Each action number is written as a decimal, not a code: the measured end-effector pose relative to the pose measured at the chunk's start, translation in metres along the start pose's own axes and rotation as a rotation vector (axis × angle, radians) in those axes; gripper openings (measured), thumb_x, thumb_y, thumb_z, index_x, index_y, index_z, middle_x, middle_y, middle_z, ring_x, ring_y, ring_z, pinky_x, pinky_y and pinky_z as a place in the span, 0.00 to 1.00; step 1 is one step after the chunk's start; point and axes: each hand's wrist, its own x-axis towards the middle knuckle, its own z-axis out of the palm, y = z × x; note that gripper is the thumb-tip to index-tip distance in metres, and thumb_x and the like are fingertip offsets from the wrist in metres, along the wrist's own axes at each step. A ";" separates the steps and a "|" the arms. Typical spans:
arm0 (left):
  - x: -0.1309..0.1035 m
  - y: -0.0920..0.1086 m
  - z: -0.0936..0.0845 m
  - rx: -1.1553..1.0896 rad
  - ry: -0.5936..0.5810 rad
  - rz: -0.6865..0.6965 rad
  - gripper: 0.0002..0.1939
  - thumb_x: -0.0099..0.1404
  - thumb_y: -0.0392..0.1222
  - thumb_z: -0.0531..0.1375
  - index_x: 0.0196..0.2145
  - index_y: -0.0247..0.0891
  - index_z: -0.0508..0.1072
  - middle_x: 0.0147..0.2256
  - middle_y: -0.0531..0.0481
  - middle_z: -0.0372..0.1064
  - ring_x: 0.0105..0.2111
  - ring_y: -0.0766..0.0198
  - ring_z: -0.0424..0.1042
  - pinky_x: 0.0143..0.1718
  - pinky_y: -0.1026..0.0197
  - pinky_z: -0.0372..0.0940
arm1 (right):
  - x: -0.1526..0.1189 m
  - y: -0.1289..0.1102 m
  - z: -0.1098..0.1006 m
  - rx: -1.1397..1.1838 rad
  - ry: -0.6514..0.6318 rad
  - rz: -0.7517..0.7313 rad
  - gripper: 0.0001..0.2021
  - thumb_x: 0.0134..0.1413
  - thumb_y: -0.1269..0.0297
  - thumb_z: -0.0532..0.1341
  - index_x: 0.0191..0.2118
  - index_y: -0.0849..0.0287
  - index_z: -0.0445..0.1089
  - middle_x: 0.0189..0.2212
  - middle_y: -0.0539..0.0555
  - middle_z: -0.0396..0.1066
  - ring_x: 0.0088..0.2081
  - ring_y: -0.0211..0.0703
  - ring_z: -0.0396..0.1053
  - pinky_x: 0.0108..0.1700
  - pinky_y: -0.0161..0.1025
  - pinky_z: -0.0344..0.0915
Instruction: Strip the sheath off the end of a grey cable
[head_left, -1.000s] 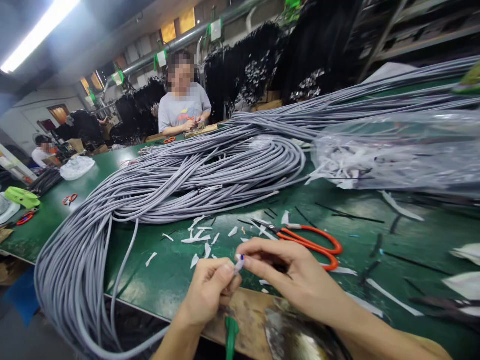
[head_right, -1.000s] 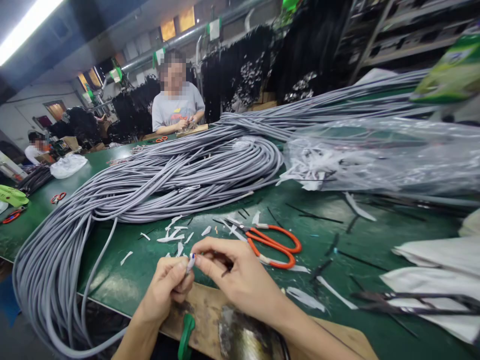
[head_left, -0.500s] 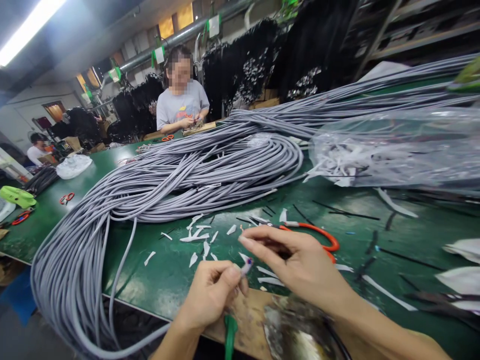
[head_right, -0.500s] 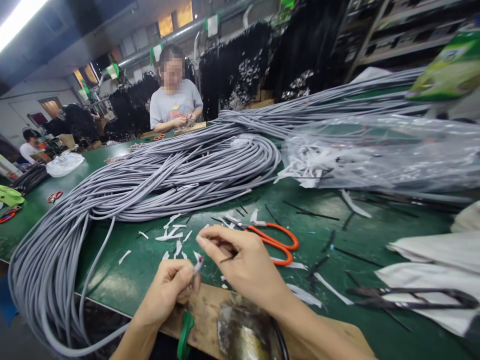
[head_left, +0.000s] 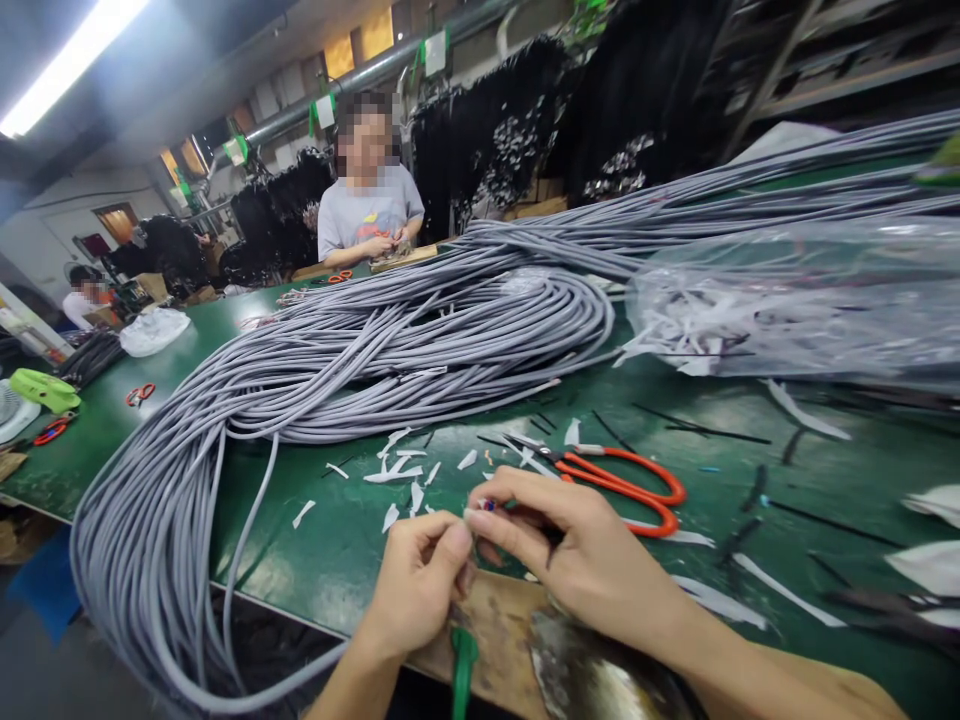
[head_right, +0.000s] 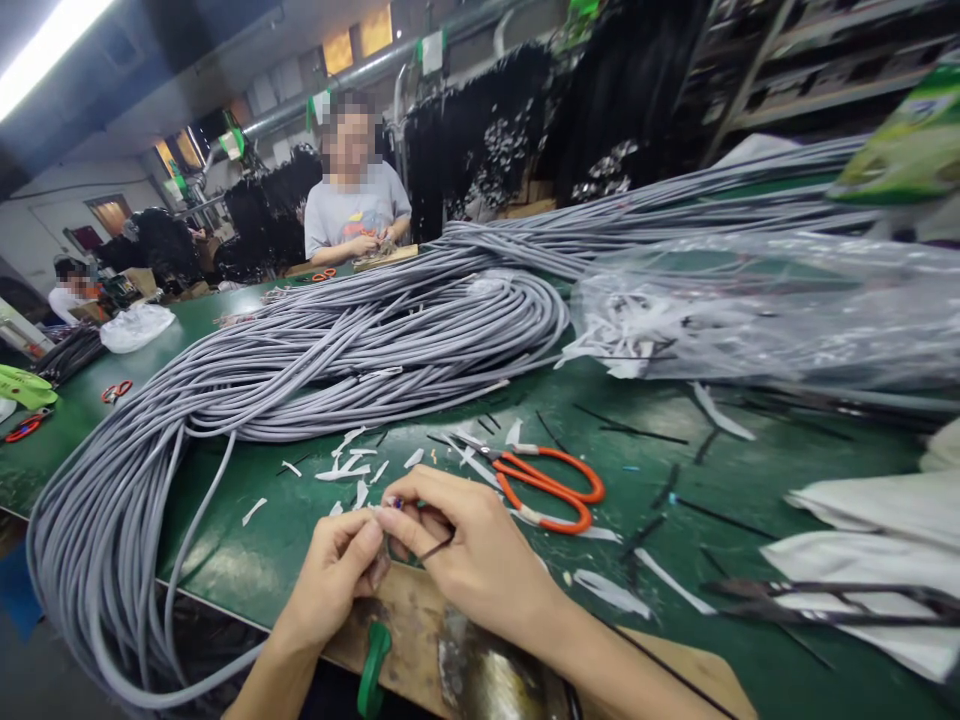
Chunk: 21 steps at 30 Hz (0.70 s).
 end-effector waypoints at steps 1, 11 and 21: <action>-0.001 0.000 0.000 0.013 0.017 0.016 0.28 0.58 0.64 0.53 0.20 0.34 0.64 0.14 0.58 0.49 0.15 0.73 0.46 0.17 0.67 0.44 | -0.001 -0.001 0.001 0.015 0.002 0.021 0.10 0.53 0.61 0.56 0.24 0.59 0.67 0.18 0.48 0.62 0.19 0.35 0.58 0.20 0.33 0.55; -0.005 -0.002 0.005 0.304 0.242 0.241 0.20 0.63 0.50 0.54 0.25 0.32 0.77 0.19 0.49 0.64 0.21 0.66 0.60 0.24 0.64 0.54 | 0.005 0.003 0.002 0.252 0.152 0.320 0.21 0.53 0.47 0.53 0.20 0.58 0.63 0.14 0.45 0.54 0.17 0.35 0.53 0.19 0.33 0.53; -0.002 0.004 0.006 0.189 0.281 0.189 0.23 0.60 0.53 0.57 0.17 0.32 0.72 0.17 0.50 0.62 0.20 0.67 0.59 0.23 0.66 0.55 | 0.000 -0.003 0.002 -0.022 0.067 -0.089 0.13 0.54 0.66 0.55 0.24 0.61 0.73 0.16 0.50 0.64 0.18 0.36 0.60 0.20 0.33 0.56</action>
